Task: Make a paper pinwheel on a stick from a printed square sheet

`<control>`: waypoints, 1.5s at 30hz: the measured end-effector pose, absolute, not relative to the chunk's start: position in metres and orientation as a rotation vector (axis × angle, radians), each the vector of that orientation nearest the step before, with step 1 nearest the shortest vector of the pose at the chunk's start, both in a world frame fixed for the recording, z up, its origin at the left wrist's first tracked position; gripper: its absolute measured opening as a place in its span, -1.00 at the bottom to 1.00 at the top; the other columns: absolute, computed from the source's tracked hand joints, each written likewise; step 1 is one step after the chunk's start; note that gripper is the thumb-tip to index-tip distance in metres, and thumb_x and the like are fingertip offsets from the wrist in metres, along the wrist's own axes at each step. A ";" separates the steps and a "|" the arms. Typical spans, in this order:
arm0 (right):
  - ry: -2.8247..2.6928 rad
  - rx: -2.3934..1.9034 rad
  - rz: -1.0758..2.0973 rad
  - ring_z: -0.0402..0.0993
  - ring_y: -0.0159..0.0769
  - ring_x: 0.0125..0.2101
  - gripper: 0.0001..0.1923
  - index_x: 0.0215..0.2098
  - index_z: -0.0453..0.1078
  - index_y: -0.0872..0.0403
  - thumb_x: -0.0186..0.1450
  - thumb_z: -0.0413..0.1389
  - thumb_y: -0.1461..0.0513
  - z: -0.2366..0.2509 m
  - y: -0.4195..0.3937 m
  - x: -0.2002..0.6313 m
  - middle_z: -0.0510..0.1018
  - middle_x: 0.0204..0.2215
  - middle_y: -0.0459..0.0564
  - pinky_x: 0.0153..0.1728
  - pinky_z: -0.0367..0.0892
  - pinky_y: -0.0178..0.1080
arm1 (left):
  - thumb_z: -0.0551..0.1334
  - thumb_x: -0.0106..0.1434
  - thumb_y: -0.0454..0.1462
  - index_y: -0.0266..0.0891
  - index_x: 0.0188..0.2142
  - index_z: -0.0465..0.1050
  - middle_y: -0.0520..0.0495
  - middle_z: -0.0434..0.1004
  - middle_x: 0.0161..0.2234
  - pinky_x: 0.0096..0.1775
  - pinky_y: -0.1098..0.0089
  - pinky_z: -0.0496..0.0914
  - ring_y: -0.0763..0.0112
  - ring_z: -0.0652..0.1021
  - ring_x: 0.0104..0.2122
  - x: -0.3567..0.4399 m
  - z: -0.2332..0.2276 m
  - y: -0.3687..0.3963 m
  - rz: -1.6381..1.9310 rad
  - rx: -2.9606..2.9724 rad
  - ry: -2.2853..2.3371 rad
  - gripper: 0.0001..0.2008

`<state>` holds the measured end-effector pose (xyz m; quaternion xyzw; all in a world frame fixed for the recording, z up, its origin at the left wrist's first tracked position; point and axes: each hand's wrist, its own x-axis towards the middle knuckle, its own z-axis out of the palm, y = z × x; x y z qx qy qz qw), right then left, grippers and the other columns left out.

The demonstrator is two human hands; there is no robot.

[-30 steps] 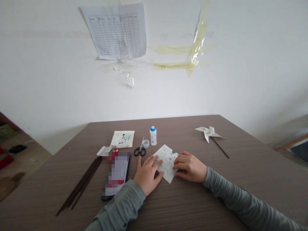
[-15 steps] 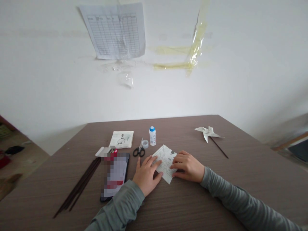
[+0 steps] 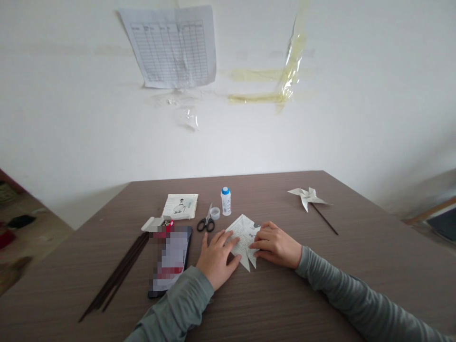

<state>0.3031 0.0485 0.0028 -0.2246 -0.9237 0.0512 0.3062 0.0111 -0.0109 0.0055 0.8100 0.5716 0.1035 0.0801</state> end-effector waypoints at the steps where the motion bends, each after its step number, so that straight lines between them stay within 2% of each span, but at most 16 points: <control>1: -2.448 -0.582 0.130 0.94 -0.02 -0.21 -0.77 0.07 0.94 -0.32 0.66 0.44 0.20 0.002 0.049 0.304 0.95 -0.19 0.00 0.13 0.82 0.01 | 0.47 0.69 -0.16 0.03 0.59 0.76 -0.30 0.68 0.67 0.75 -0.73 0.18 -0.39 0.55 0.71 0.010 0.004 -0.010 0.316 2.425 1.704 -0.46; 5: -2.512 -0.534 0.100 0.95 -0.05 -0.16 -0.59 0.15 0.91 -0.26 0.68 0.30 0.36 -0.004 0.051 0.308 0.96 -0.12 -0.01 0.21 0.82 0.02 | 0.52 0.65 -0.15 0.07 0.56 0.78 -0.29 0.71 0.65 0.74 -0.77 0.19 -0.40 0.58 0.68 0.008 -0.005 -0.008 0.357 2.425 1.702 -0.46; 8: -2.520 -0.524 0.096 0.95 -0.05 -0.14 -0.52 0.14 0.91 -0.25 0.69 0.22 0.41 -0.007 0.053 0.312 0.95 -0.11 -0.01 0.28 0.80 0.06 | 0.54 0.63 -0.16 0.09 0.53 0.80 -0.29 0.73 0.63 0.72 -0.77 0.22 -0.40 0.60 0.66 0.008 -0.003 -0.008 0.375 2.424 1.708 -0.47; 15: -2.470 -0.648 0.194 0.94 0.02 -0.14 -0.73 -0.06 0.89 -0.25 0.77 0.35 0.15 -0.009 0.048 0.306 0.93 -0.16 0.03 0.22 0.82 0.12 | 0.54 0.63 -0.18 -0.03 0.52 0.81 -0.36 0.75 0.61 0.70 -0.82 0.21 -0.46 0.61 0.67 0.009 0.019 -0.012 0.365 2.380 1.651 -0.48; 22: -2.364 -0.798 0.362 0.95 0.14 -0.07 -0.63 -0.07 0.83 -0.24 0.81 0.19 0.08 -0.015 0.044 0.300 0.92 -0.17 0.06 0.27 0.80 0.29 | 0.60 0.57 -0.18 -0.08 0.32 0.91 -0.39 0.84 0.48 0.68 -0.73 0.34 -0.45 0.68 0.58 0.008 0.014 -0.010 0.489 2.373 1.657 -0.62; 24: -2.309 -0.850 0.401 0.95 0.17 -0.08 -0.64 -0.04 0.85 -0.25 0.80 0.19 0.05 -0.019 0.045 0.298 0.92 -0.17 0.07 0.28 0.80 0.34 | 0.60 0.55 -0.19 -0.10 0.24 0.91 -0.38 0.87 0.40 0.66 -0.69 0.39 -0.42 0.72 0.53 0.007 0.009 -0.009 0.528 2.387 1.646 -0.68; 28: -2.192 -0.969 0.420 0.94 0.19 -0.18 -0.77 0.14 0.86 -0.28 0.72 0.31 0.01 -0.028 0.046 0.293 0.90 -0.23 0.04 0.22 0.83 0.37 | 0.61 0.50 -0.22 -0.08 0.16 0.86 -0.32 0.87 0.30 0.63 -0.68 0.43 -0.35 0.76 0.44 0.005 0.002 -0.007 0.590 2.419 1.626 -0.72; 30: -2.165 -1.009 0.407 0.93 0.19 -0.22 -0.79 0.15 0.85 -0.27 0.69 0.34 0.02 -0.030 0.045 0.292 0.88 -0.26 0.03 0.21 0.83 0.37 | 0.62 0.47 -0.22 -0.08 0.18 0.83 -0.30 0.87 0.29 0.63 -0.67 0.45 -0.33 0.76 0.41 0.005 0.000 -0.006 0.593 2.416 1.642 -0.68; 32: -2.186 -1.010 0.385 0.93 0.18 -0.22 -0.80 0.06 0.85 -0.26 0.71 0.32 0.03 -0.029 0.045 0.292 0.89 -0.26 0.03 0.23 0.81 0.41 | 0.62 0.46 -0.21 -0.07 0.28 0.81 -0.30 0.86 0.30 0.63 -0.65 0.45 -0.32 0.76 0.41 0.006 0.000 -0.006 0.582 2.408 1.661 -0.58; 36: -2.242 -0.971 0.341 0.95 0.18 -0.15 -0.70 -0.08 0.85 -0.28 0.75 0.27 0.02 -0.025 0.043 0.292 0.93 -0.20 0.07 0.21 0.79 0.41 | 0.62 0.48 -0.20 -0.03 0.48 0.77 -0.32 0.83 0.37 0.65 -0.71 0.39 -0.36 0.71 0.47 0.010 0.004 -0.008 0.524 2.397 1.689 -0.40; 45: -2.276 -0.952 0.245 0.96 0.15 -0.11 -0.69 -0.05 0.88 -0.29 0.76 0.26 0.12 -0.027 0.042 0.291 0.95 -0.17 0.03 0.22 0.78 0.32 | 0.66 0.49 -0.22 0.14 0.46 0.86 -0.26 0.85 0.34 0.64 -0.80 0.37 -0.36 0.72 0.45 0.014 0.016 -0.012 0.460 2.440 1.711 -0.42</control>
